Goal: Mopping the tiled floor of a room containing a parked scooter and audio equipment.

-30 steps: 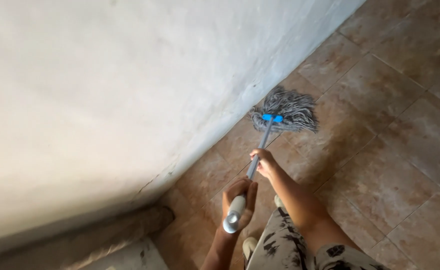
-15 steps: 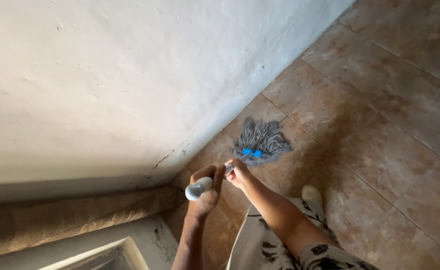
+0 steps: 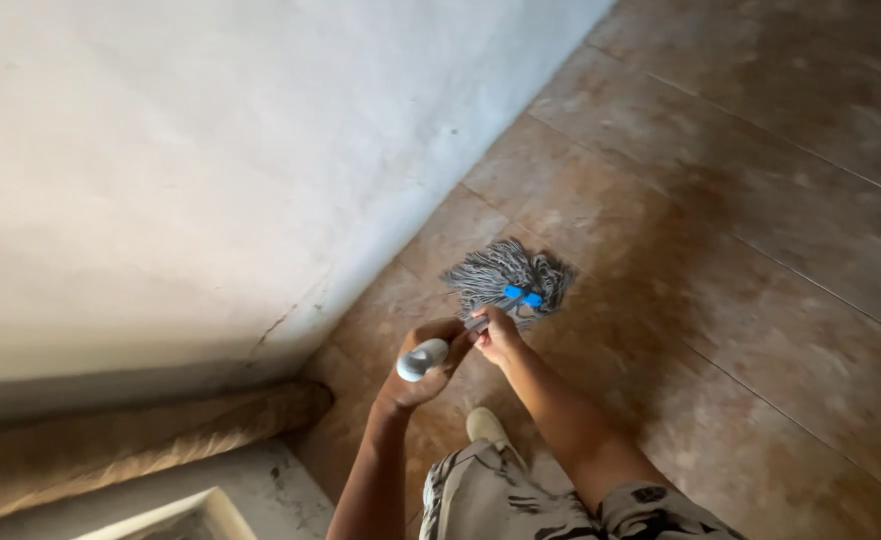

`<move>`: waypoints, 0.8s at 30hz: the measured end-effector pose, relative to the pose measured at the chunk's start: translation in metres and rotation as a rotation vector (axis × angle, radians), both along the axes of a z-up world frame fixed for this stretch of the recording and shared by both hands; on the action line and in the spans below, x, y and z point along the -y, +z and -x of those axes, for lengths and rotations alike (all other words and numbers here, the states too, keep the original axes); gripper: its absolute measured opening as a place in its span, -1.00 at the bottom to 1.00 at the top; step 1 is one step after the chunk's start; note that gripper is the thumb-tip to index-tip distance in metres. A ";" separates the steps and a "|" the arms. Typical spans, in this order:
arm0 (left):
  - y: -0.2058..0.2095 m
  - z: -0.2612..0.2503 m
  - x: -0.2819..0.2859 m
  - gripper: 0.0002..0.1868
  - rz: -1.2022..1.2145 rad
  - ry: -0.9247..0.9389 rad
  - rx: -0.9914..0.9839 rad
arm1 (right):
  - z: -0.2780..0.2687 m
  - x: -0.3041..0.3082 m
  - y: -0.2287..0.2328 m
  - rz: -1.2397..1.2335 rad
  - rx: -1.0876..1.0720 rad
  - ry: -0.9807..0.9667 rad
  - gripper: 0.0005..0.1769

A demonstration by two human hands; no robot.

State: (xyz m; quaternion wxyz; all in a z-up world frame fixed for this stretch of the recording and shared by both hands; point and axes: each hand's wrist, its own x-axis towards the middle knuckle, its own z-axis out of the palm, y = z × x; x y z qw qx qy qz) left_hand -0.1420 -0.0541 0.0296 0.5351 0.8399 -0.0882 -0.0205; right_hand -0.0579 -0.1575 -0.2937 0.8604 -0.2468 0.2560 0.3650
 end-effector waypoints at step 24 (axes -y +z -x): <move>0.031 0.045 0.160 -0.79 0.074 -0.315 -0.152 | 0.097 0.156 0.033 0.337 -0.242 0.171 -0.93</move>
